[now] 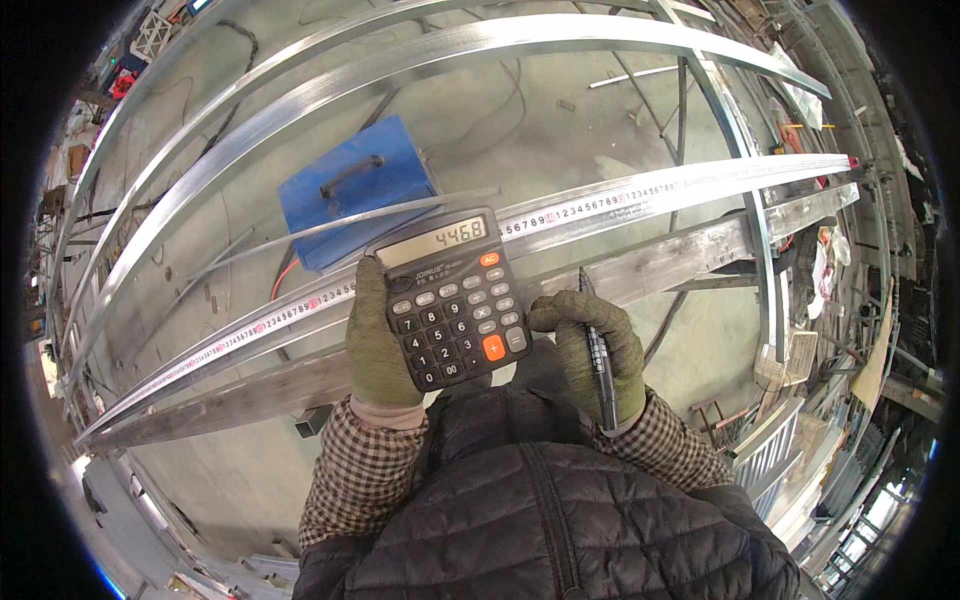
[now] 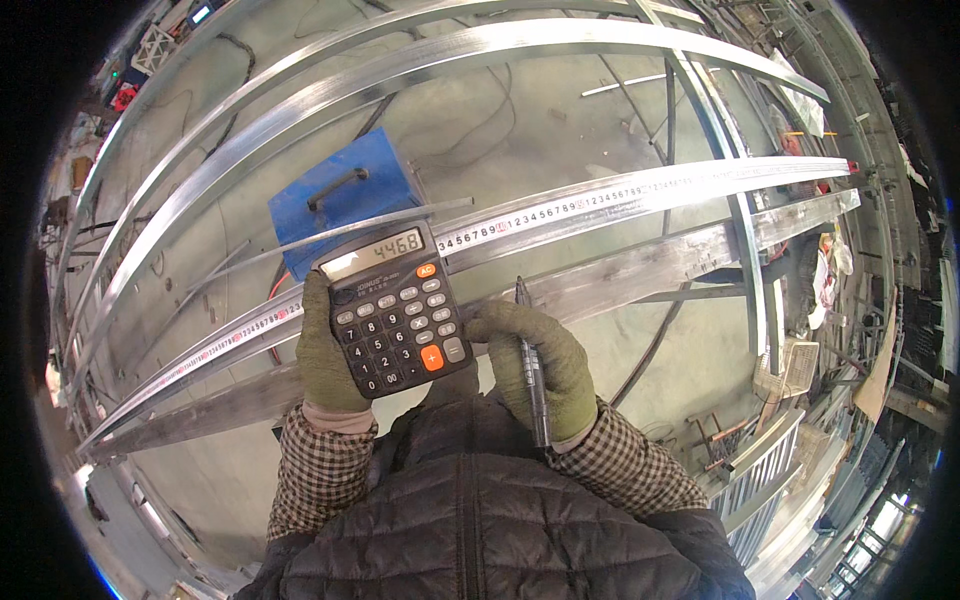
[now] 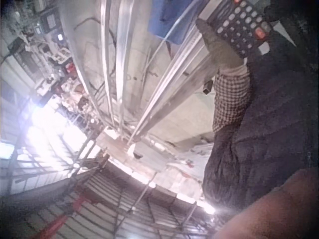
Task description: The person measures a long metal beam with a tape measure, uses a calculator to compute values, and marks the beam at measured intervals with a marker. The person repeats this process along the length of the beam, then moves to a nearby table to pick up a pair of glasses.
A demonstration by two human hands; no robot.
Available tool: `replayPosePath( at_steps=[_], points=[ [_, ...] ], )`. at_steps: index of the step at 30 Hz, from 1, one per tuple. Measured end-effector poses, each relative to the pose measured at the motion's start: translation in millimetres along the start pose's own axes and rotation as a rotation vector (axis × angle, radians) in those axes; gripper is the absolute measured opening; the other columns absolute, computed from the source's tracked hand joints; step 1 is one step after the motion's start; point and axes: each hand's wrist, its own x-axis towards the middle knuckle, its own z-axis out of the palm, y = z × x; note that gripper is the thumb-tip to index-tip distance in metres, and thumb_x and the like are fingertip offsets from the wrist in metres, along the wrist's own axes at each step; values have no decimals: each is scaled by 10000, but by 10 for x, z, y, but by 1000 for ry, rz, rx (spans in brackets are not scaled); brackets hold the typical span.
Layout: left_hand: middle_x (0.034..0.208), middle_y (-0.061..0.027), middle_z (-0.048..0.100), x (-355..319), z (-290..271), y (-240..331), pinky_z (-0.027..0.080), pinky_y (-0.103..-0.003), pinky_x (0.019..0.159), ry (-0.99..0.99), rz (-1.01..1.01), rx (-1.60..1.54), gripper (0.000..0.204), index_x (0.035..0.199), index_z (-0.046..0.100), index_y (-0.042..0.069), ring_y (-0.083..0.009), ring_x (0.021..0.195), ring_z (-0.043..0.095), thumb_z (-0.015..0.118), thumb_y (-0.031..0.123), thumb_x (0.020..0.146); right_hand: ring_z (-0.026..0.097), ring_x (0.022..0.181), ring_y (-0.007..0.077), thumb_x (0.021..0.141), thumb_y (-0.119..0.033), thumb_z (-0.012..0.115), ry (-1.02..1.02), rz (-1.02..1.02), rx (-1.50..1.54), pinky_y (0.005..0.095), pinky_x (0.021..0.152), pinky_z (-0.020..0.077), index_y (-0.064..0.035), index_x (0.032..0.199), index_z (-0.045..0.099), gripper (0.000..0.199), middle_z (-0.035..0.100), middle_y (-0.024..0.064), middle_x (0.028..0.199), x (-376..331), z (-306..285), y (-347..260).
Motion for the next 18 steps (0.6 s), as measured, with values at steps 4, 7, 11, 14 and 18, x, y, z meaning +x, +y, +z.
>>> replayPosePath(
  at_steps=[4,7,11,14,18],
  points=[
    [1263,-243,736,110,-96,-70,724,-433,816,89,97,120,588,1427,584,-48,-318,1026,799,560,454,1123,766,1075,262,1066,95,565,-48,-12,-59,399,958,623,11,1375,570,320,745,218,1191,109,-171,95],
    [1286,-245,726,173,-206,-43,722,-429,832,142,108,212,591,1429,585,-42,-314,1051,793,537,465,1130,767,1038,264,1072,47,574,-38,25,12,406,930,625,23,1414,556,344,750,223,1150,204,-286,190],
    [1292,-240,725,190,-253,-70,719,-424,841,207,78,232,600,1430,595,-23,-315,1052,793,502,491,1137,753,936,273,1059,-6,553,-43,37,-27,405,861,620,42,1391,593,338,762,203,1052,284,-419,269],
    [1185,-205,759,172,-209,-130,712,-373,782,272,132,244,585,1373,616,-51,-260,951,805,461,469,1155,750,856,323,934,2,633,-64,-2,-189,398,759,614,40,1256,688,329,764,221,1008,401,-508,331],
    [1194,-215,758,171,-176,-168,712,-375,793,262,146,242,618,1379,614,-53,-268,966,805,458,499,1152,725,783,333,844,-63,704,-133,-105,-444,407,727,601,41,1121,751,300,751,214,956,563,-612,344]
  ],
)
